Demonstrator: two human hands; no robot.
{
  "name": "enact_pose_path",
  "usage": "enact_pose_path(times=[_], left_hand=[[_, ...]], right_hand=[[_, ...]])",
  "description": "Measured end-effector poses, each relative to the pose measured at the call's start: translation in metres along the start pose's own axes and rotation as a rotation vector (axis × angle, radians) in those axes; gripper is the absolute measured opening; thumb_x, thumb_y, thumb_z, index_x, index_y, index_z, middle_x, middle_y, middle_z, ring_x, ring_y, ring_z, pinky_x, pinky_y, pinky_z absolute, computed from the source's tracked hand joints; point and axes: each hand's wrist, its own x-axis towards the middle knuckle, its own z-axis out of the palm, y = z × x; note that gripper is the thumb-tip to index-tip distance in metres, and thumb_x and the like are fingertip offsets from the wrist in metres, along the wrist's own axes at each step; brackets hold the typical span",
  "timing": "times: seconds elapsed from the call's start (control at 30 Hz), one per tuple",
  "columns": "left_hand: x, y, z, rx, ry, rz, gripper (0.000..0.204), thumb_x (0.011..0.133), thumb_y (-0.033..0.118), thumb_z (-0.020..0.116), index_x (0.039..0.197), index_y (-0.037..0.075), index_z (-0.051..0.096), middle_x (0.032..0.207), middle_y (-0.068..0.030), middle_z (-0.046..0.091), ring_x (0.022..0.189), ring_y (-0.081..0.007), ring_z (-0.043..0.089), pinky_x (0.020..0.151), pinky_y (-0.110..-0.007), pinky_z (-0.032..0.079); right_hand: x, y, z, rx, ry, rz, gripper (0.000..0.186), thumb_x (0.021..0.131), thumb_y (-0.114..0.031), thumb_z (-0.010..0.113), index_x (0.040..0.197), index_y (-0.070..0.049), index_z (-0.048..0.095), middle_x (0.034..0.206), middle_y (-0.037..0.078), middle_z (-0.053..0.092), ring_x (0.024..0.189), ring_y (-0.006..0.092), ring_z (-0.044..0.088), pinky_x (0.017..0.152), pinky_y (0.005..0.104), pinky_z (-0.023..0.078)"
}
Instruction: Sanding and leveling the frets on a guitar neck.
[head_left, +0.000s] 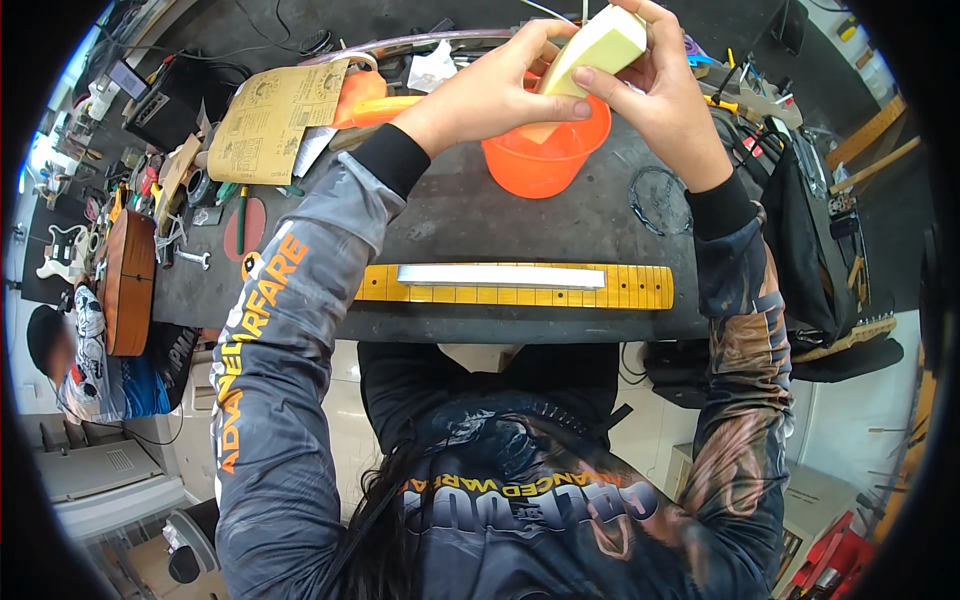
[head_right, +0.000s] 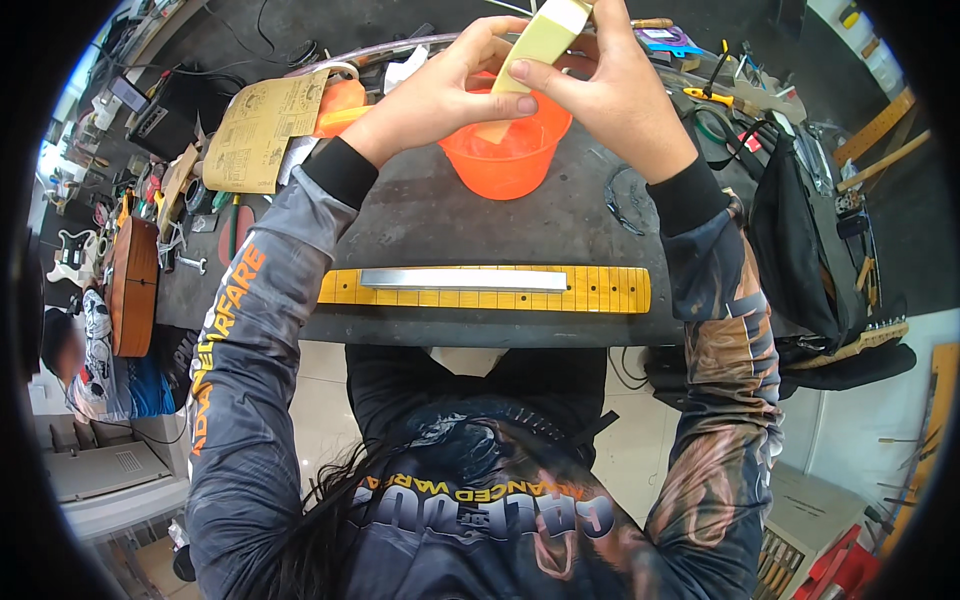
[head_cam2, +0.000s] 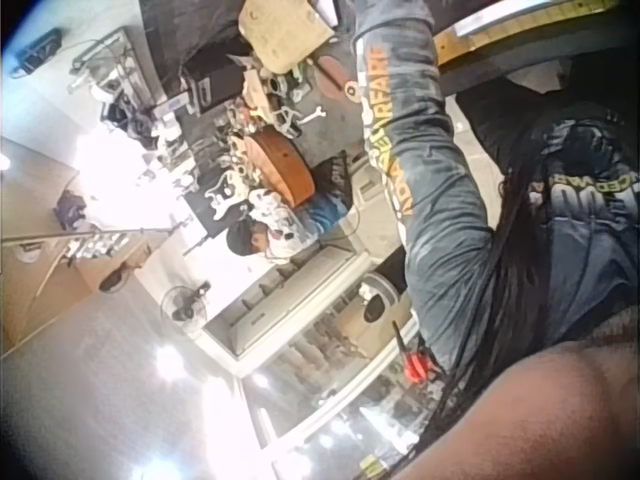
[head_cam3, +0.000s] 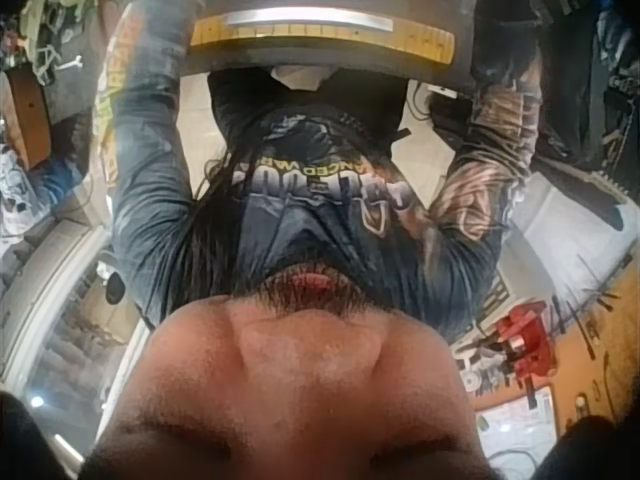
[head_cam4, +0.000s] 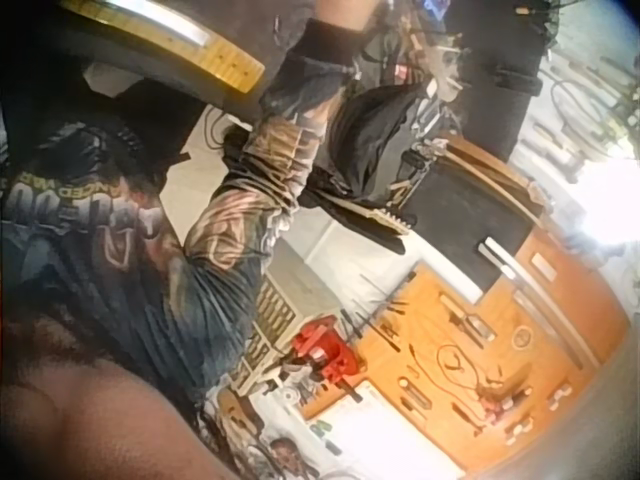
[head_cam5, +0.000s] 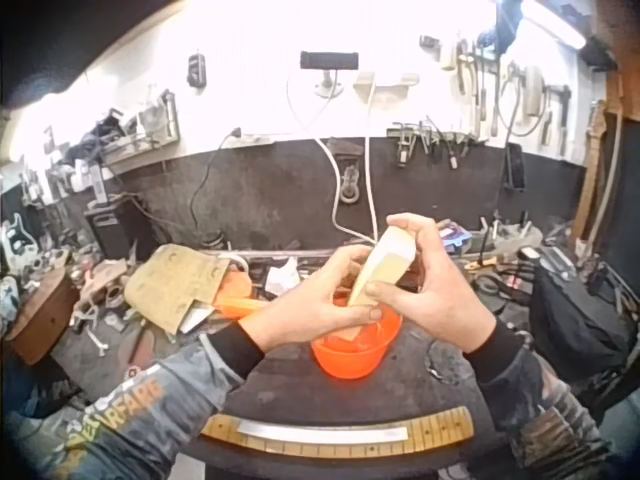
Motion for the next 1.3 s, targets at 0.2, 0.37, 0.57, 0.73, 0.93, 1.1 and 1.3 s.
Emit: enact_pose_path(times=[0.2,0.37,0.57,0.73,0.93,1.1,1.3], left_hand=[[-0.001,0.005,0.0,0.018,0.012,0.023,0.092,0.108,0.03,0.098,0.18,0.007,0.046,0.163,-0.0203,0.072,0.158,-0.0323,0.068,0.134,-0.05,0.055],[-0.004,0.004,0.0,0.159,0.008,0.054,0.086,0.108,0.03,0.098,0.177,0.008,0.05,0.16,-0.0164,0.073,0.154,-0.031,0.071,0.133,-0.051,0.056],[-0.002,0.01,-0.004,0.144,0.106,0.107,0.087,0.1,0.036,0.101,0.17,0.012,0.057,0.156,-0.0208,0.077,0.148,-0.0388,0.076,0.125,-0.053,0.059],[0.002,0.033,-0.02,0.18,0.002,0.097,0.088,0.102,0.03,0.098,0.173,0.004,0.052,0.161,-0.0216,0.07,0.153,-0.0317,0.069,0.13,-0.048,0.052],[0.001,0.016,-0.026,0.502,-0.081,0.091,0.083,0.1,0.035,0.095,0.169,0.009,0.058,0.154,-0.0185,0.076,0.148,-0.0352,0.075,0.127,-0.052,0.057],[-0.009,0.011,-0.008,0.768,-0.132,0.086,0.073,0.101,0.04,0.089,0.163,0.012,0.063,0.146,-0.0211,0.078,0.139,-0.0418,0.075,0.121,-0.054,0.056],[-0.002,0.014,0.005,0.832,-0.059,0.173,0.071,0.106,0.055,0.09,0.159,0.014,0.067,0.149,-0.0188,0.078,0.136,-0.0422,0.075,0.118,-0.052,0.056]], right_hand=[[-0.01,-0.02,-0.005,-0.043,-0.01,0.004,0.083,0.11,-0.008,0.092,0.176,-0.008,0.041,0.152,0.009,0.06,0.143,0.0206,0.068,0.12,0.0389,0.06],[-0.016,-0.031,-0.01,0.107,-0.005,0.11,0.08,0.114,-0.013,0.089,0.178,-0.006,0.041,0.164,0.012,0.06,0.147,0.0229,0.068,0.12,0.0389,0.059],[-0.032,-0.013,-0.026,0.055,0.29,0.009,0.066,0.114,-0.018,0.086,0.17,-0.003,0.055,0.159,0.016,0.07,0.146,0.0232,0.07,0.121,0.0393,0.058],[-0.081,-0.021,-0.007,-0.519,0.344,-0.272,0.055,0.102,-0.006,0.093,0.151,-0.007,0.068,0.134,0.008,0.072,0.122,0.0219,0.072,0.099,0.0409,0.058],[-0.136,-0.04,0.045,-0.489,-0.143,-0.159,0.023,0.098,-0.001,0.084,0.117,-0.006,0.072,0.112,0.014,0.071,0.11,0.0348,0.071,0.091,0.0452,0.056],[-0.155,-0.042,0.099,-0.666,-0.397,-0.14,0.043,0.1,-0.024,0.092,0.133,-0.006,0.071,0.125,0.013,0.066,0.119,0.0353,0.069,0.098,0.0481,0.055],[-0.149,-0.028,0.117,-0.736,-0.417,-0.163,0.038,0.104,-0.022,0.089,0.133,-0.006,0.072,0.122,0.012,0.067,0.117,0.0345,0.069,0.1,0.047,0.057]])
